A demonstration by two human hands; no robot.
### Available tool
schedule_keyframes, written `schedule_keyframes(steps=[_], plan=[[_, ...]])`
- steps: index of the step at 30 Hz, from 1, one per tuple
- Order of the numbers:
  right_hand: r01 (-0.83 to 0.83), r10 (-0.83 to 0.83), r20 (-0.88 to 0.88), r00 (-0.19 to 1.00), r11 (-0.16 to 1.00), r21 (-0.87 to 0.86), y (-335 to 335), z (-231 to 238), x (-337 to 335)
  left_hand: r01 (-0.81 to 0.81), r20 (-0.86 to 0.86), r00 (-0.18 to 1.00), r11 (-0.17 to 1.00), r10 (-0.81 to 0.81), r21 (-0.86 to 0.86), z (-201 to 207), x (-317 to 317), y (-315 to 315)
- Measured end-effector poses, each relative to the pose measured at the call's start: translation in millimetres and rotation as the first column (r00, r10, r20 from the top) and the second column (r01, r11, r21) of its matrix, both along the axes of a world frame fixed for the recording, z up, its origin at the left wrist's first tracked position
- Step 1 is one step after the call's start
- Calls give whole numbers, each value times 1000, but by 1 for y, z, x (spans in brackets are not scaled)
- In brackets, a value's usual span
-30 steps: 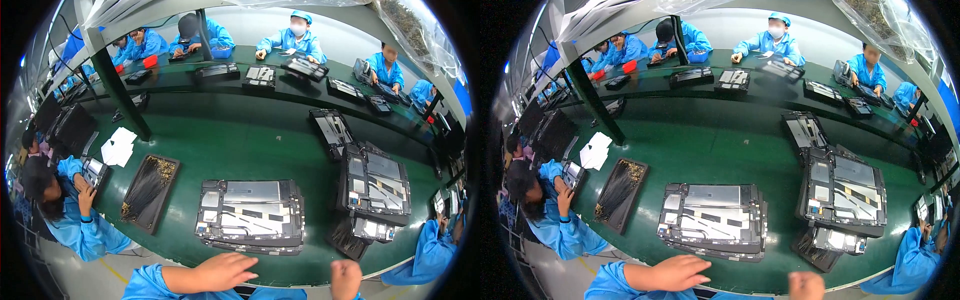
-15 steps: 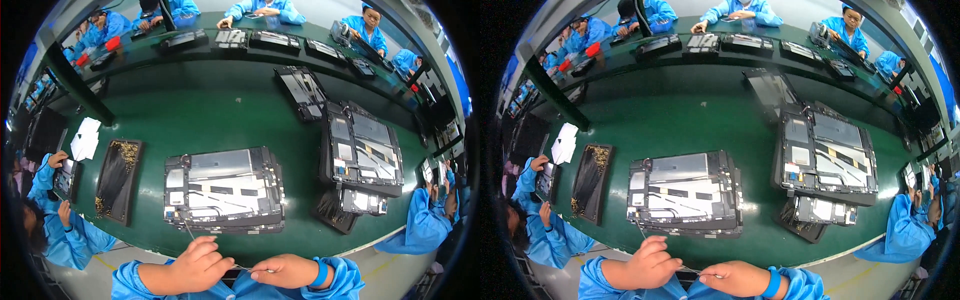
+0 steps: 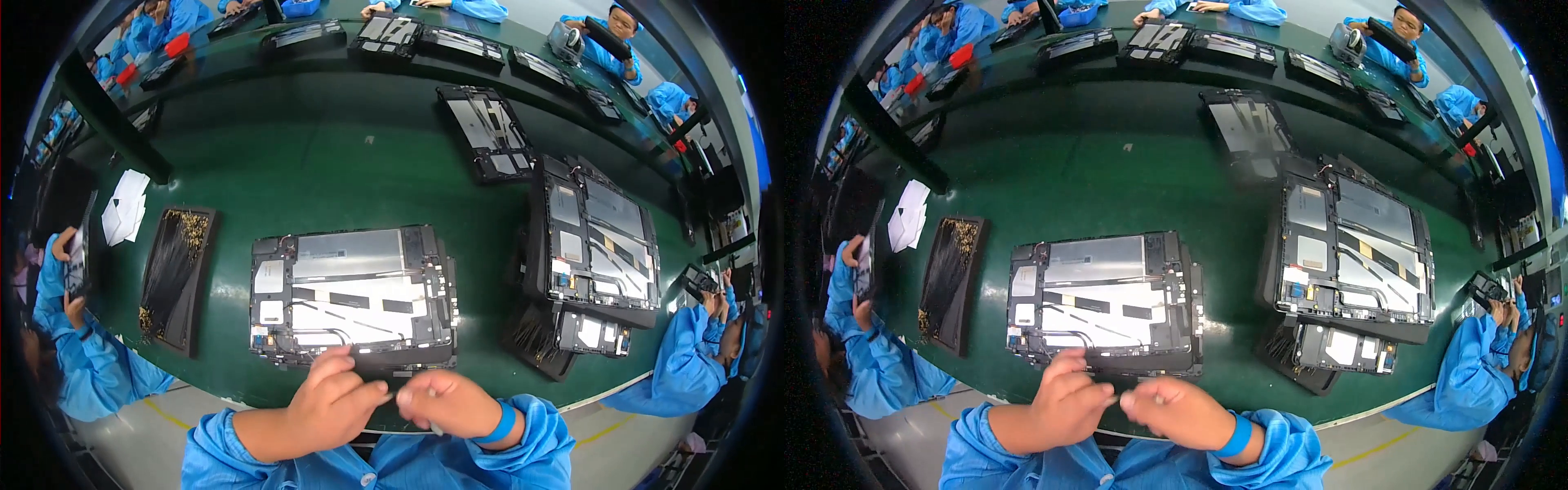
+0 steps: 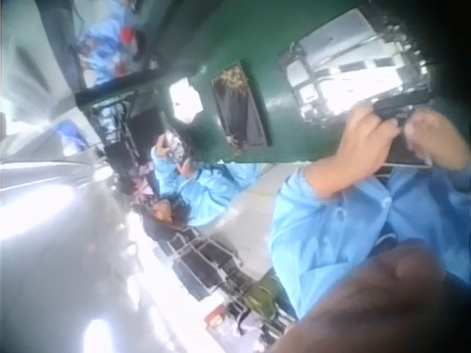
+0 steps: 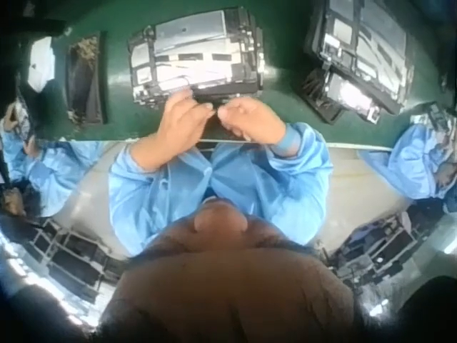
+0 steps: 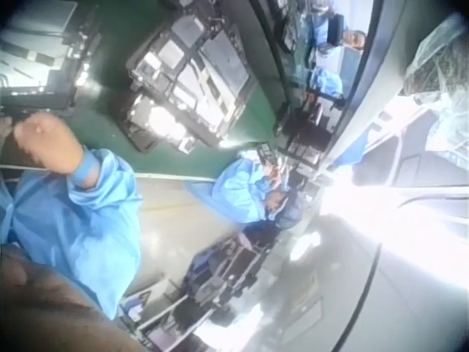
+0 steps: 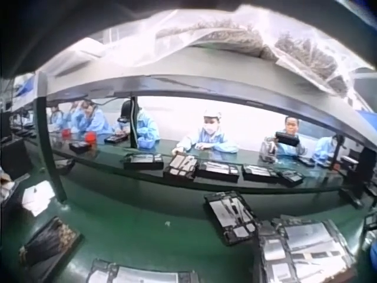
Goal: The person assembles electronics by taking device chassis from an upper shelf, picking wires from a tray, routing and pressing the wires into the chassis by hand, and stacking the assembled units on the table.
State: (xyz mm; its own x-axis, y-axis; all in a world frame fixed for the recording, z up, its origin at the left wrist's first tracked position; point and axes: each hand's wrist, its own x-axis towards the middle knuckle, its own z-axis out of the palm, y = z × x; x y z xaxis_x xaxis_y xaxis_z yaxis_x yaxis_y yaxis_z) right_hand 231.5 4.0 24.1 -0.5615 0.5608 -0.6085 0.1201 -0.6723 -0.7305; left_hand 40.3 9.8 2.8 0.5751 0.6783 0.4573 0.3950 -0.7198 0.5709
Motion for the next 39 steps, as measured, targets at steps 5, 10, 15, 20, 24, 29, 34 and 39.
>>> schedule_keyframes(steps=[5, 10, 15, 20, 24, 29, 34, 39], plan=[[776, -761, -149, 631, 621, 112, 23, -1, -12, -223, -226, 946, 972, 233, 70, -11, 13, 25], [789, -785, -275, 556, 393, 473, 28, -21, -24, -208, -291, 938, 977, 188, -41, -9, 12, 31], [516, -714, -222, 664, 222, 827, 28, -38, -24, -204, -294, 939, 977, 177, -62, -11, 12, 31], [486, -692, -220, 687, 213, 847, 29, -42, -27, -199, -307, 936, 978, 173, -56, -11, 12, 31], [503, -706, -232, 669, 201, 841, 28, -47, -29, -201, -288, 940, 979, 182, -35, -14, 12, 31], [504, -712, -228, 664, 201, 840, 25, -48, -29, -208, -286, 939, 978, 192, -24, -14, 12, 31], [477, -704, -234, 671, 168, 863, 24, -49, -29, -198, -285, 941, 980, 185, -17, -14, 12, 30], [440, -651, -207, 730, 216, 872, 22, -51, -28, -188, -304, 938, 982, 169, -33, -13, 12, 29]])
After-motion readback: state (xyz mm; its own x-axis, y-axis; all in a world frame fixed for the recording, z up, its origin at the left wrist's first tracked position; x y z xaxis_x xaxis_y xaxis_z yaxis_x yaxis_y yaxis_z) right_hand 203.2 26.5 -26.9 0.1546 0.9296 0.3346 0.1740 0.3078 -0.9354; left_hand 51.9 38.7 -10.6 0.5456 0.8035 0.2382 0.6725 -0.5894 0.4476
